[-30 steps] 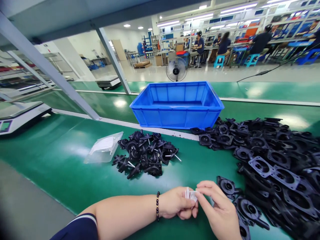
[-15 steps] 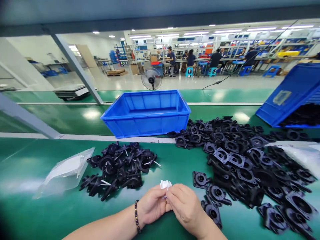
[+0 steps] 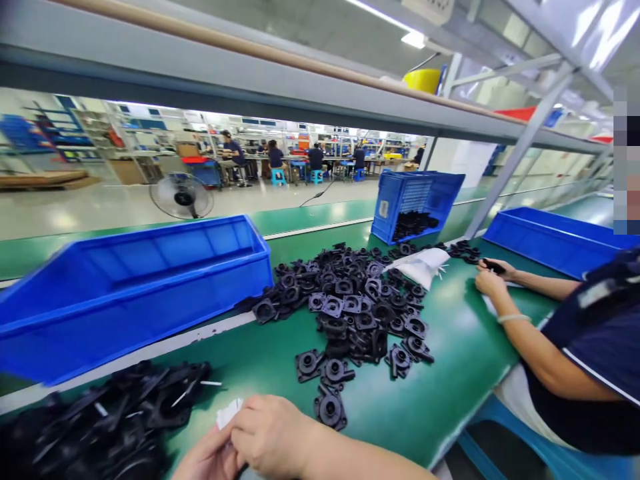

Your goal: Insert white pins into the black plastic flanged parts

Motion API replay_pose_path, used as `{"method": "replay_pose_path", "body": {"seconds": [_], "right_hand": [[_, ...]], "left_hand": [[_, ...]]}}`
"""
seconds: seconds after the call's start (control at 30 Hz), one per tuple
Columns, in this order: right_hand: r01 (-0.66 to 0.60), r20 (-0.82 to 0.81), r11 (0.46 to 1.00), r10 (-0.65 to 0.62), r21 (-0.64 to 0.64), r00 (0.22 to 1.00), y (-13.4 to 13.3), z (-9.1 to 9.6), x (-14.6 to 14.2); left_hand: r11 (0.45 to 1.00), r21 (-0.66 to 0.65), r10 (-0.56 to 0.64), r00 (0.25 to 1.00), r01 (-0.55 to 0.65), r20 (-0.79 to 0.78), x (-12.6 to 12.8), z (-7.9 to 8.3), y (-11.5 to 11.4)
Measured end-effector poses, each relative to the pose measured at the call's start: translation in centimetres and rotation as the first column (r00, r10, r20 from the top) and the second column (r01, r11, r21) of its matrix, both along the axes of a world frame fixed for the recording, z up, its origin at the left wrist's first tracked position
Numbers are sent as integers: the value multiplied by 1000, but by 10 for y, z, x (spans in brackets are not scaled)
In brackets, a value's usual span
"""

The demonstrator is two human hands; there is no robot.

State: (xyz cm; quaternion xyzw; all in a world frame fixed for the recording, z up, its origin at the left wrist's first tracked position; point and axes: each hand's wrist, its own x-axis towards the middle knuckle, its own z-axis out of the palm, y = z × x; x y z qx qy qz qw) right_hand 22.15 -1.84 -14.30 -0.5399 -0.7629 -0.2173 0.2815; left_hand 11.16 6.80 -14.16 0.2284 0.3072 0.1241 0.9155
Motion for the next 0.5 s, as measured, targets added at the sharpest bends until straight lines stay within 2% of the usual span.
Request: {"method": "replay_pose_path", "body": {"seconds": [0.23,0.4,0.5], "right_hand": [[-31,-44,999,32,26,998,0,3,5],[-1,-91,998,-5,-67,996,3,-4,9],[13,-141,997,-23,-77,990,5,-8,8]], "left_hand": [[999,-20,-32,999,32,2,-2,-3,2],[998,-17,-63,998,63,-7,-2,-2,1],[996,7,-84,996,84,-19,0,1,-3]]}}
